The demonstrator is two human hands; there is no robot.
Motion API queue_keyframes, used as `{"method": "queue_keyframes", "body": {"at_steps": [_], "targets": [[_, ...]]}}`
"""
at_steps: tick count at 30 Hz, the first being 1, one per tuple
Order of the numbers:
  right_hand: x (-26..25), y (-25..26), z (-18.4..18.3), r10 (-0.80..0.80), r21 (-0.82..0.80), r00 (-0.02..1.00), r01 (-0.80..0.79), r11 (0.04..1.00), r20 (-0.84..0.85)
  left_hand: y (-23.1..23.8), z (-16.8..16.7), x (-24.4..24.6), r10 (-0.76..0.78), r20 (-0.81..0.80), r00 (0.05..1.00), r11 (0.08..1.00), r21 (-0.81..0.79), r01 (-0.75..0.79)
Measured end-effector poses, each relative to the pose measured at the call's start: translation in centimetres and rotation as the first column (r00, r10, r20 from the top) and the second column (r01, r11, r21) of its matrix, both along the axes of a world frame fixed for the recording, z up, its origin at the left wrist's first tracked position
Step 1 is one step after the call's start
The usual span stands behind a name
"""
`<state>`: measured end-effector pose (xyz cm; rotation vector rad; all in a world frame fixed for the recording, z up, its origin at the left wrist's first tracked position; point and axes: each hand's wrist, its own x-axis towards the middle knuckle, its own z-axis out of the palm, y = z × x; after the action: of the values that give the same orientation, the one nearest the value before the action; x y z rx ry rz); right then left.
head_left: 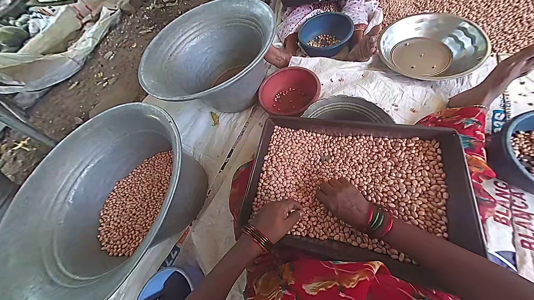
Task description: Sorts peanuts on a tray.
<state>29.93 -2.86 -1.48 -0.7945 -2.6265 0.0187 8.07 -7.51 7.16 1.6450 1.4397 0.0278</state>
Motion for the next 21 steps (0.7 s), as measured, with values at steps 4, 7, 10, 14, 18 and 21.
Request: {"method": "queue_keyframes", "body": {"at_steps": [4, 7, 10, 14, 18, 21], "targets": [[-1.3, -0.6, 4.5, -0.056, -0.461, 0.908, 0.264, 0.848, 0.416, 1.9, -0.1, 2.3, -0.142, -0.117, 0.983, 0.974, -0.194, 0.117], [-1.4, -0.5, 4.3, -0.104, -0.515, 0.921, 0.301, 0.802, 0.376, 2.0, -0.8, 2.6, 0.011, -0.039, 0.999, 0.989, -0.146, -0.016], [-1.3, -0.4, 4.0, -0.194, -0.314, 0.977, 0.158, 0.936, -0.085, 1.7, -1.9, 2.6, 0.425, 0.255, 0.869, 0.902, -0.204, -0.381], [-3.5, -1.5, 6.8, 0.090, -0.048, 0.903, -0.121, 0.991, -0.419, 1.3, -2.4, 2.6, 0.765, 0.562, 0.314, 0.643, -0.636, -0.428], [-4.3, -2.9, 3.5, 0.363, -0.037, 0.881, -0.392, 0.919, -0.303, 2.5, -2.8, 1.5, 0.651, 0.756, 0.070, 0.662, -0.520, -0.539], [-5.0, -2.4, -0.1, 0.414, -0.093, 0.902, -0.426, 0.900, -0.121, 3.4, -2.7, -0.3, 0.636, 0.754, -0.164, 0.570, -0.602, -0.559]]}}
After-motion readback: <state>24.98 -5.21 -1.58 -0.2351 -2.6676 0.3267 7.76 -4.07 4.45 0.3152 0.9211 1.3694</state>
